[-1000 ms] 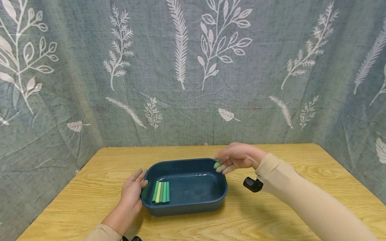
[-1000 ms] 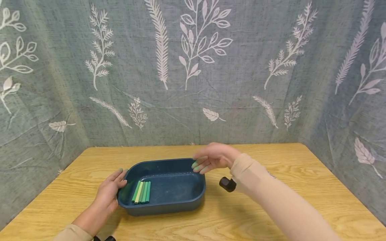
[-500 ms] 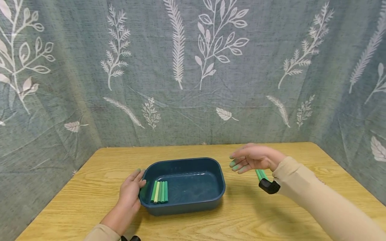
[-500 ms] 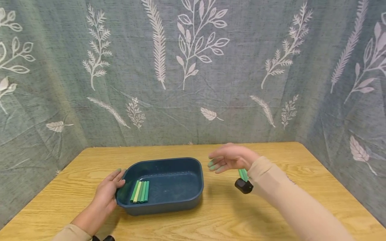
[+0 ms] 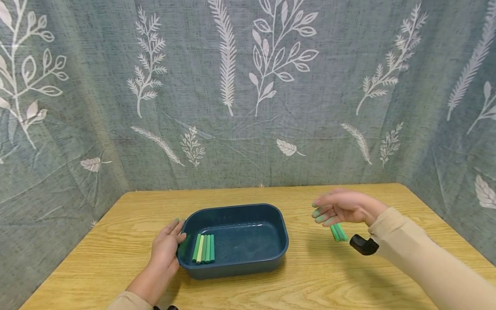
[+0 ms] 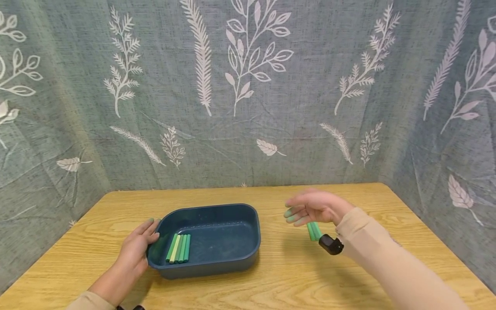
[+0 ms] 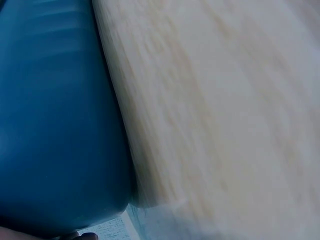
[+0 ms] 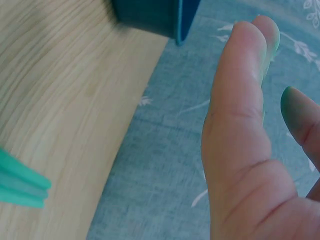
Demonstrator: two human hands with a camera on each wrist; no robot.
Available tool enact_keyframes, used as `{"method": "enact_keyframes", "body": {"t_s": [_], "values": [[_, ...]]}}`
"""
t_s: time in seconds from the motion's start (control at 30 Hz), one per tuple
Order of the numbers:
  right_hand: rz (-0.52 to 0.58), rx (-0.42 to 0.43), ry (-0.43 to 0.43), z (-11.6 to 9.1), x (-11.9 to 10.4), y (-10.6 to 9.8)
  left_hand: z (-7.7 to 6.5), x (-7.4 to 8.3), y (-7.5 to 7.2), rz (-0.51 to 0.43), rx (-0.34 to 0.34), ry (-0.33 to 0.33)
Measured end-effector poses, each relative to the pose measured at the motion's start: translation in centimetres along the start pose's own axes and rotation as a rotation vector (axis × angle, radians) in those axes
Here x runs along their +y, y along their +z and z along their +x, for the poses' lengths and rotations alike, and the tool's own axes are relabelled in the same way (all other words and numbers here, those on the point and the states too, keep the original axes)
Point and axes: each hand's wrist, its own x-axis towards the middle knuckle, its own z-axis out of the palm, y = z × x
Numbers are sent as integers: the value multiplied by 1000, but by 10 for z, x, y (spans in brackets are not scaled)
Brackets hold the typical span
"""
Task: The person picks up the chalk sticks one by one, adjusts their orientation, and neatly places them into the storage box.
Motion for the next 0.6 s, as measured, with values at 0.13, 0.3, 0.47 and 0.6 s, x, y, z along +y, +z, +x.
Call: {"method": "enact_keyframes", "body": {"t_s": [0.13, 0.3, 0.47, 0.6], "values": [[5, -1, -6, -5, 6, -7, -1, 0, 0, 10, 4, -4], [4, 7, -7, -11, 16, -17, -1, -3, 0, 11, -5, -1], [-4, 46, -1, -17, 25, -26, -1, -3, 0, 1, -18, 12], [6, 70, 15, -19, 33, -33, 0, -2, 0, -1, -14, 11]]}}
